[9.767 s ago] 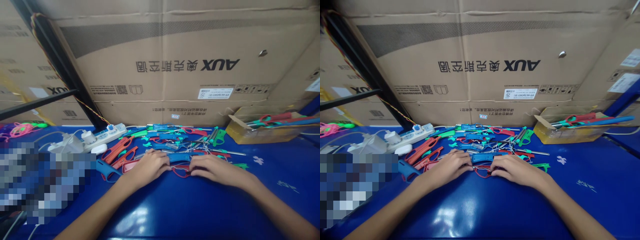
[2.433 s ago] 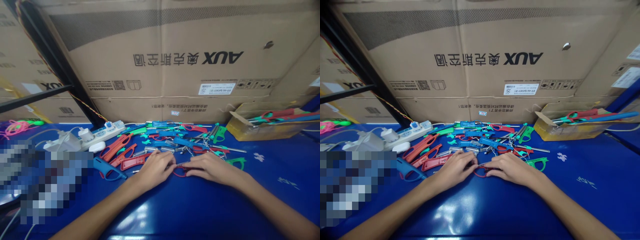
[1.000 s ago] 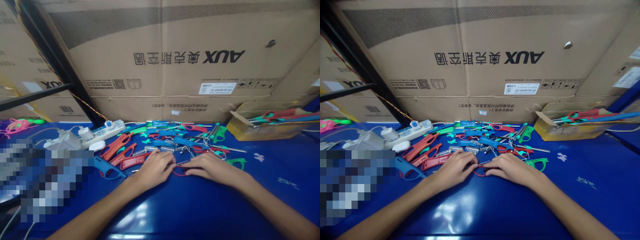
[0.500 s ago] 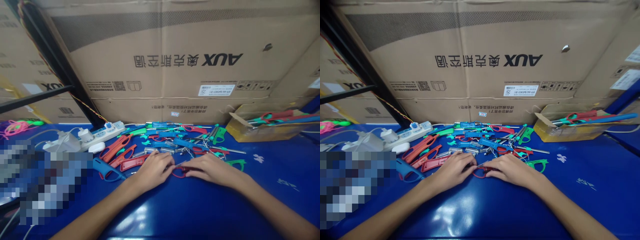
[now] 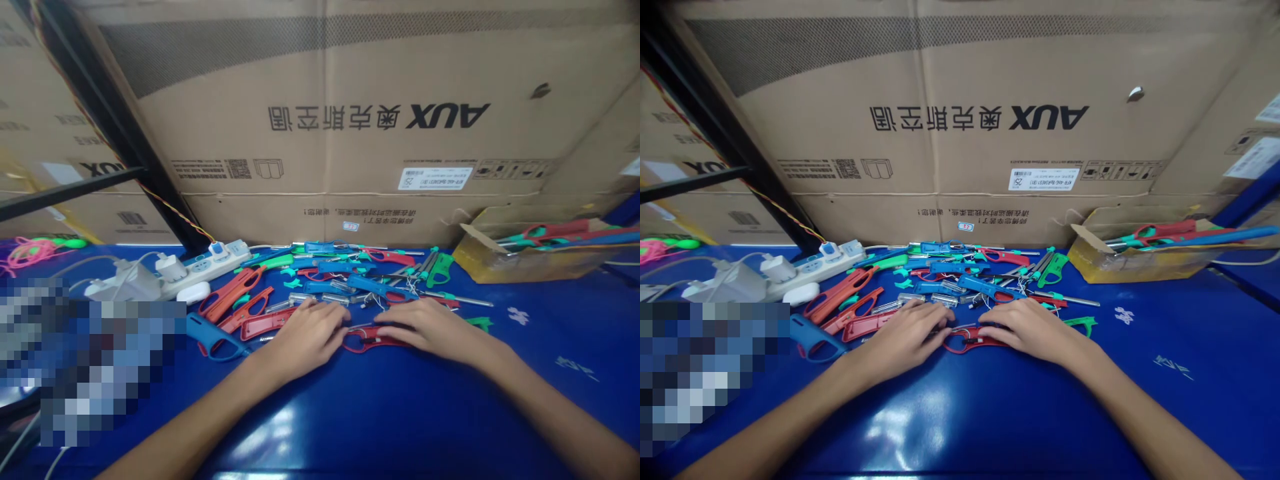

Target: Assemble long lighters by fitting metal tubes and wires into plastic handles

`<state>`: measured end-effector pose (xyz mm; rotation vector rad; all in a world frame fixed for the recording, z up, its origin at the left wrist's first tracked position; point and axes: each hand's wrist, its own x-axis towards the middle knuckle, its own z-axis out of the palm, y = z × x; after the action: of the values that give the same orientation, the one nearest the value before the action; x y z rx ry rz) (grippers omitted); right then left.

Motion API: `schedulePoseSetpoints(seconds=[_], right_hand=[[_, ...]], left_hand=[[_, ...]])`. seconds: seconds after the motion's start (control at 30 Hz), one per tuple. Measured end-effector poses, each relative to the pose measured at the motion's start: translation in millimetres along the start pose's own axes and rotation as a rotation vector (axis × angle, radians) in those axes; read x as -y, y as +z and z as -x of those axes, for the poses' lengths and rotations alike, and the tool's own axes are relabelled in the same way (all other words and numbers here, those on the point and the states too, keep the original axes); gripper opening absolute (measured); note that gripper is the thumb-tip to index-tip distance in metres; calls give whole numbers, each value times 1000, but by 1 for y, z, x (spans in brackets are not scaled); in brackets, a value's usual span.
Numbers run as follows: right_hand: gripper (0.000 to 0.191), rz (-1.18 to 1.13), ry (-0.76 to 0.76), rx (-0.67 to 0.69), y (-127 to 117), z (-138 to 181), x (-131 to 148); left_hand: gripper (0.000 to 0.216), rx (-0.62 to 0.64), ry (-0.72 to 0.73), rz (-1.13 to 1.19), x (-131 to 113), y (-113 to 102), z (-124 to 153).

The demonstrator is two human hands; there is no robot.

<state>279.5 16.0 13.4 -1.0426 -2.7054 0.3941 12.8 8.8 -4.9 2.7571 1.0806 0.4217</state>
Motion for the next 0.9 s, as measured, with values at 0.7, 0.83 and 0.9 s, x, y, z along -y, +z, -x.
schedulePoseSetpoints(seconds=[0.7,0.83,0.9], right_hand=[[45,382,453,-272,-33,19,-50],[43,374,484,-284,-39,25,-59],[40,384,494,-262,-40,28,-64]], left_hand=[[27,-55,43,-37,6,2,-1],[25,-29,64,-76,6,2,0],[24,-23,63,-87,5,2,0]])
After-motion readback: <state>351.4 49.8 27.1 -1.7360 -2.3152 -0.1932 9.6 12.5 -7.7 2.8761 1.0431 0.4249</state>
